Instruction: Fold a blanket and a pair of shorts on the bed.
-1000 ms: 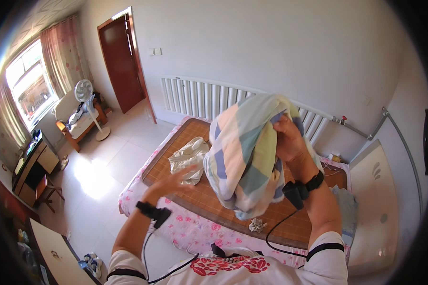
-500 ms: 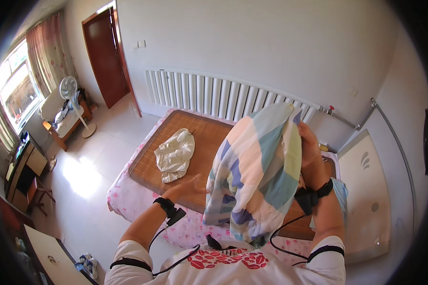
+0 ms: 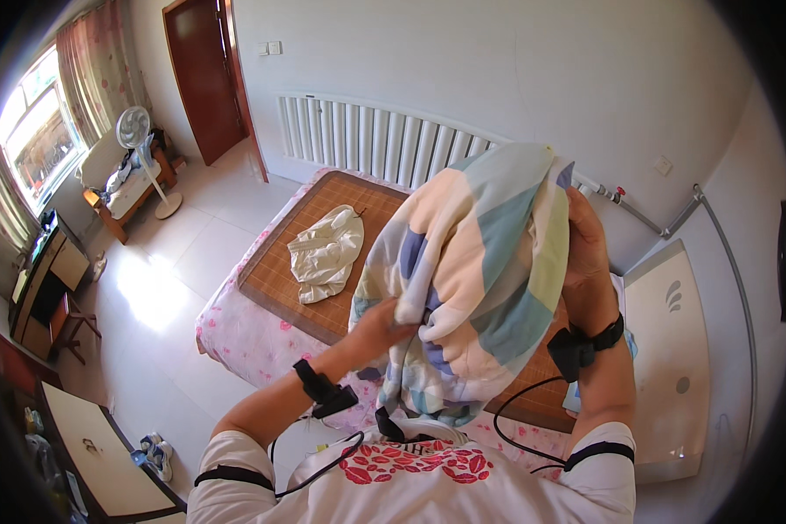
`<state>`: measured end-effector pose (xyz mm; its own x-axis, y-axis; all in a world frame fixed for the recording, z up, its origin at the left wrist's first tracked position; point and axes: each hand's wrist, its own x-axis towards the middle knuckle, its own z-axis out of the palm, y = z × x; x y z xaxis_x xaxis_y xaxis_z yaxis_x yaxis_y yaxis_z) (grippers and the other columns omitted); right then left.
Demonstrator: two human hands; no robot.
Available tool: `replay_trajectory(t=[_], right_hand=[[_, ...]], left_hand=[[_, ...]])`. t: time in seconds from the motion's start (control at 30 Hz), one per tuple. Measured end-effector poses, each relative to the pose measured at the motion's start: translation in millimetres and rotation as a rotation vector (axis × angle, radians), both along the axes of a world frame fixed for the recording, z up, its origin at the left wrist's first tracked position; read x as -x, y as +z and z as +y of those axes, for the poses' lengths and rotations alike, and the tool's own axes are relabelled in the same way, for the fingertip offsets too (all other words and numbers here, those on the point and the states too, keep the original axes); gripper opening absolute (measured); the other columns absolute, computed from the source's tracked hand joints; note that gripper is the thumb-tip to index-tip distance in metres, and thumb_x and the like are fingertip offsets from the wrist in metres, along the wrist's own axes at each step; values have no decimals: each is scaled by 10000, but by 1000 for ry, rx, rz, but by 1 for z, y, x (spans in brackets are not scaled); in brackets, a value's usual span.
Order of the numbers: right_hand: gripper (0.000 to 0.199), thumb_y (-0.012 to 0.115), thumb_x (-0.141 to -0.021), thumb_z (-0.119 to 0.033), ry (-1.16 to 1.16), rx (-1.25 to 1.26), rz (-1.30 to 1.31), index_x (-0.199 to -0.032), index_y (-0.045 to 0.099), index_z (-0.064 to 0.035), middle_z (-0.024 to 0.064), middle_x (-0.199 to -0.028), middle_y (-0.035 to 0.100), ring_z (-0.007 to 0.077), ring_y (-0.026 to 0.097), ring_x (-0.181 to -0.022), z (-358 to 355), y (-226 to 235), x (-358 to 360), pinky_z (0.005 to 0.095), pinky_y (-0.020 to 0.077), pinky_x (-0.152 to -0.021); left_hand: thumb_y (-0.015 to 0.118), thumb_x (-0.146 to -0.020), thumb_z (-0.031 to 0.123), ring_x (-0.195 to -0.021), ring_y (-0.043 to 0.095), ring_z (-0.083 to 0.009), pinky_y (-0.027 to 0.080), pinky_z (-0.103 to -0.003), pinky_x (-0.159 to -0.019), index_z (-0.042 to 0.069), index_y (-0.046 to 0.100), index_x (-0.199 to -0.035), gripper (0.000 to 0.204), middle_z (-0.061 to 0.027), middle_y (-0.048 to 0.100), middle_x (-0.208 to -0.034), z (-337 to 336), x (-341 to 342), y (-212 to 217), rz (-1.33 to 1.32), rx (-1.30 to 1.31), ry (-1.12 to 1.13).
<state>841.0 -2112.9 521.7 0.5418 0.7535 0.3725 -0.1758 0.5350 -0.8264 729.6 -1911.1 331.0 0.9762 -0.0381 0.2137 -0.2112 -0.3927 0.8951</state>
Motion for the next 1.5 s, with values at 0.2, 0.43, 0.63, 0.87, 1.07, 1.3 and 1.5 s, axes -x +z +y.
replay_trajectory(t=[0.2,0.43,0.63,0.87,1.07,1.3,1.5], right_hand=[[247,458,-808,-187,-156,166,-58,-932,519,18,77,-816,569,132,549,-690,-7,3,-20,233,451,-616],[240,554,-770,-148,-379,552,-28,-953,527,5,64,-859,566,117,539,-761,-38,-27,-54,240,444,-700],[222,559,-758,-150,-796,384,-47,-936,549,-18,41,-879,554,137,513,-829,-117,-40,-127,261,411,-755],[243,521,-795,-172,-1230,138,119,-1017,532,-74,44,-932,551,164,505,-877,-216,-32,-185,294,413,-749],[333,489,-819,-184,-1140,85,-52,-1132,457,-75,65,-1030,525,186,512,-908,-228,-47,-181,280,400,-800],[320,476,-791,-98,-1079,392,-1,-1111,491,-86,27,-878,571,124,545,-750,-217,-107,-168,230,436,-661],[343,489,-787,-140,-805,483,-103,-1126,484,-83,11,-919,554,114,501,-805,-124,-125,-147,253,374,-759]], left_hand=[[536,-789,225,-707,533,-167,440,-289,-647,31,534,-995,284,-56,561,-770,109,13,16,107,193,524],[425,-851,173,-855,511,-195,437,-306,-739,46,480,-1069,258,-98,514,-967,225,64,153,-469,735,675],[508,-804,147,-859,529,-176,447,-284,-729,21,468,-1062,290,-92,542,-926,323,138,190,-601,561,698],[511,-685,-68,-855,533,-189,427,-268,-737,-36,433,-1086,409,-128,550,-956,357,197,173,-494,-577,1086],[404,-685,-88,-859,529,-211,415,-265,-750,-27,404,-1143,462,-152,539,-968,353,184,142,-431,-666,1122],[365,-629,-111,-852,537,-239,416,-289,-748,-19,396,-1153,533,-157,540,-978,296,156,166,-454,-784,1163],[516,-641,62,-828,534,-211,410,-276,-739,-22,450,-1076,448,-128,549,-950,280,171,220,-560,-621,1076]])
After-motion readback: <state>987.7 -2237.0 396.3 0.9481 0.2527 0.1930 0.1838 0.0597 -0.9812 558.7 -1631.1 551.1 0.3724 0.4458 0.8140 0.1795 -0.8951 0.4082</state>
